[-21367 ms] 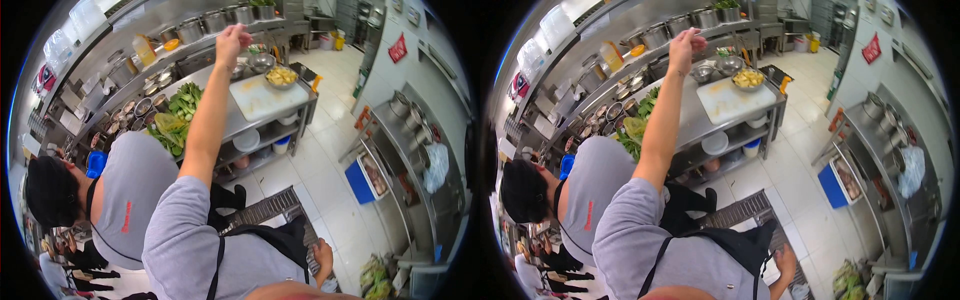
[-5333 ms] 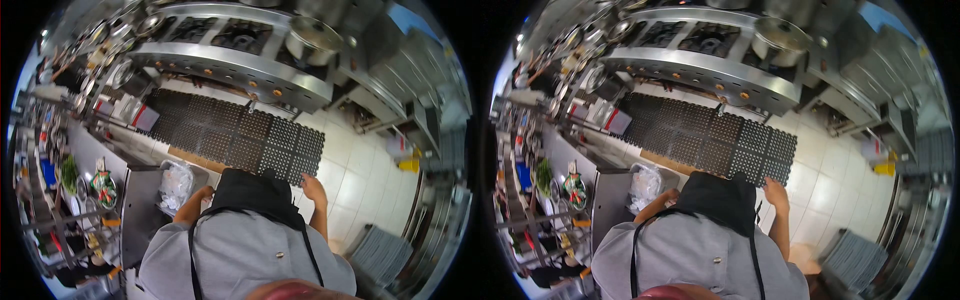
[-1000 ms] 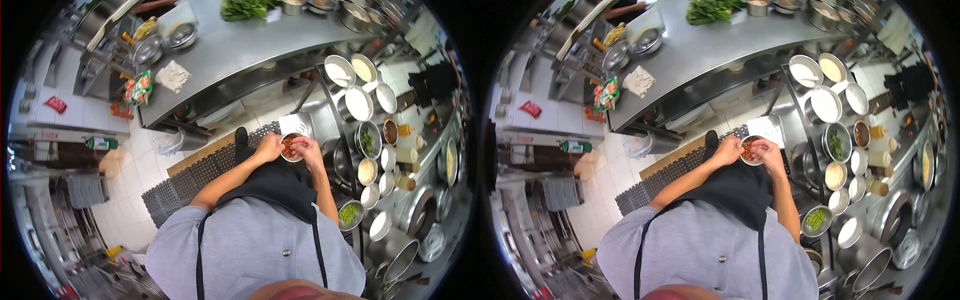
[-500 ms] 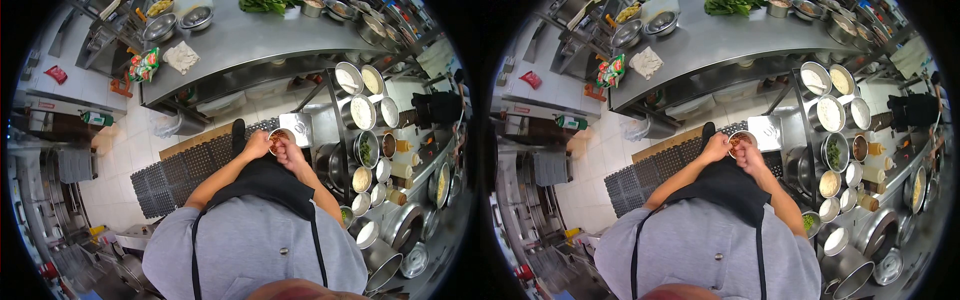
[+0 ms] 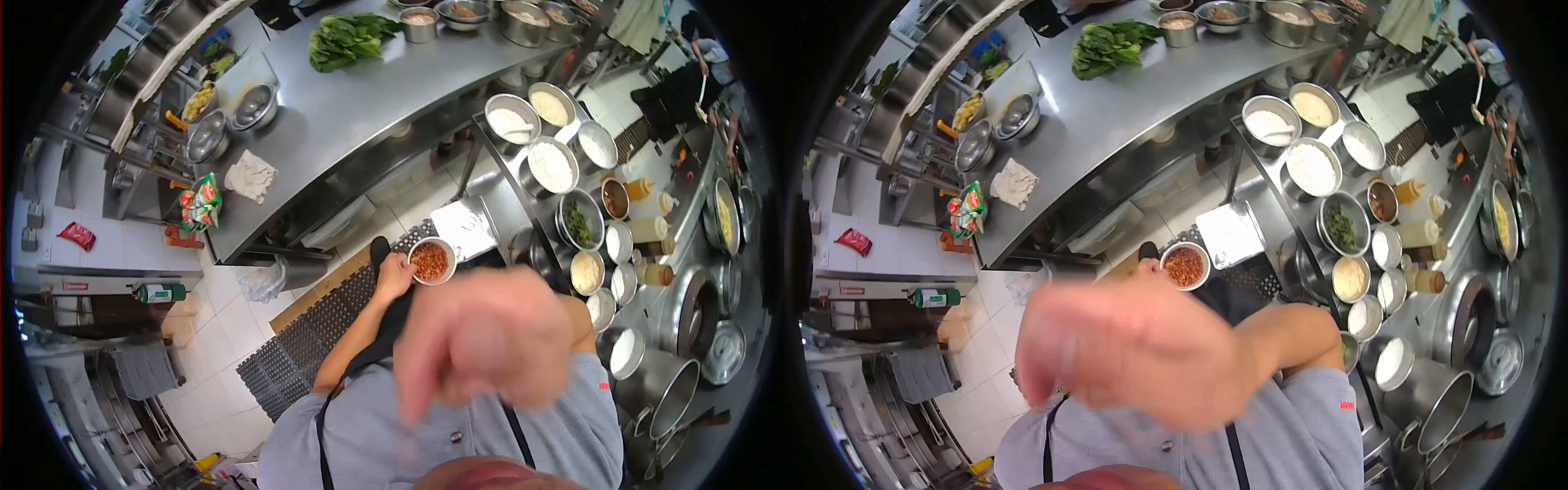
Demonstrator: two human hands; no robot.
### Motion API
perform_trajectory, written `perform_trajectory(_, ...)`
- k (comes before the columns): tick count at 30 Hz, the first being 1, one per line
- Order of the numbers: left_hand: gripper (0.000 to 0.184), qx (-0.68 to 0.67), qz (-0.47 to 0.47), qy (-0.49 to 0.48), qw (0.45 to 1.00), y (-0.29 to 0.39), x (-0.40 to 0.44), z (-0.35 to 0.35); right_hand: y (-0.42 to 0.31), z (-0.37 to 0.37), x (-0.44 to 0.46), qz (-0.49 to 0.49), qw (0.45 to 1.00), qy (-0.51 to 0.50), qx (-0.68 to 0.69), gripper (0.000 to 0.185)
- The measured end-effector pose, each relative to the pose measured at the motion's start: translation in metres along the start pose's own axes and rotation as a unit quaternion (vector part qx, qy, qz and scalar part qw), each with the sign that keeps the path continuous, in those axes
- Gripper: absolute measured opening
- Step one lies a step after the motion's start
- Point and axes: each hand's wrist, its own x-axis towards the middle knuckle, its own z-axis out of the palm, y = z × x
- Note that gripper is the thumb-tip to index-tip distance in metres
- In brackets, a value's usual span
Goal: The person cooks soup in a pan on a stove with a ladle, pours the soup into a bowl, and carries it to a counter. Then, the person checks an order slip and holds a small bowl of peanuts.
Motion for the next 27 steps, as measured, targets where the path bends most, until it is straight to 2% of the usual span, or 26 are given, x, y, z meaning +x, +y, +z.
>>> perform_trajectory(1,0.019,0.037,0.08,-0.041,0.995,-0.006,0.011,-0.005,-0.001,-0.008,-0.001,0.049,0.997,0.026,0.054,0.035)
perform_trajectory(2,0.02,0.02,0.061,-0.048,0.997,-0.011,0.015,-0.004,-0.002,-0.016,-0.002,0.095,0.988,0.057,0.109,0.035)
perform_trajectory(3,0.021,0.004,0.043,-0.053,0.998,-0.015,0.019,-0.001,0.012,-0.032,-0.003,0.067,0.984,0.143,0.08,0.032)
perform_trajectory(4,0.023,-0.069,-0.003,-0.08,0.994,-0.018,0.019,0.0,0.032,-0.065,-0.006,0.029,0.972,0.165,0.165,0.029)
perform_trajectory(5,0.025,-0.141,-0.043,-0.107,0.983,-0.017,0.025,0.001,0.051,-0.1,-0.01,0.012,0.957,0.246,0.155,0.027)
perform_trajectory(7,0.028,-0.124,-0.056,-0.134,0.982,-0.028,0.025,-0.002,0.103,-0.179,-0.039,0.05,0.872,0.46,0.157,0.025)
perform_trajectory(8,0.028,-0.136,-0.072,-0.132,0.979,-0.035,0.031,0.002,0.155,-0.23,-0.081,0.089,0.831,0.506,0.211,0.025)
perform_trajectory(9,0.027,-0.144,-0.09,-0.131,0.977,-0.039,0.033,0.003,0.186,-0.253,-0.116,0.117,0.786,0.537,0.284,0.025)
perform_trajectory(10,0.027,-0.131,-0.089,-0.142,0.977,-0.031,0.032,-0.004,0.197,-0.251,-0.137,0.129,0.767,0.545,0.312,0.025)
perform_trajectory(11,0.027,-0.13,-0.085,-0.145,0.977,-0.035,0.037,-0.001,0.203,-0.244,-0.152,0.154,0.77,0.56,0.263,0.024)
perform_trajectory(14,0.025,-0.147,-0.129,-0.136,0.971,-0.045,0.034,0.001,0.21,-0.232,-0.177,0.125,0.757,0.581,0.271,0.024)
perform_trajectory(17,0.024,-0.133,-0.121,-0.147,0.973,-0.041,0.036,0.005,0.208,-0.232,-0.189,0.106,0.739,0.612,0.261,0.027)
perform_trajectory(21,0.024,-0.118,-0.094,-0.168,0.974,-0.015,0.039,0.005,0.18,-0.235,-0.172,0.059,0.777,0.606,0.161,0.027)
perform_trajectory(27,0.022,-0.146,-0.072,-0.171,0.972,-0.003,0.047,0.006,0.155,-0.232,-0.152,0.009,0.794,0.59,0.148,0.026)
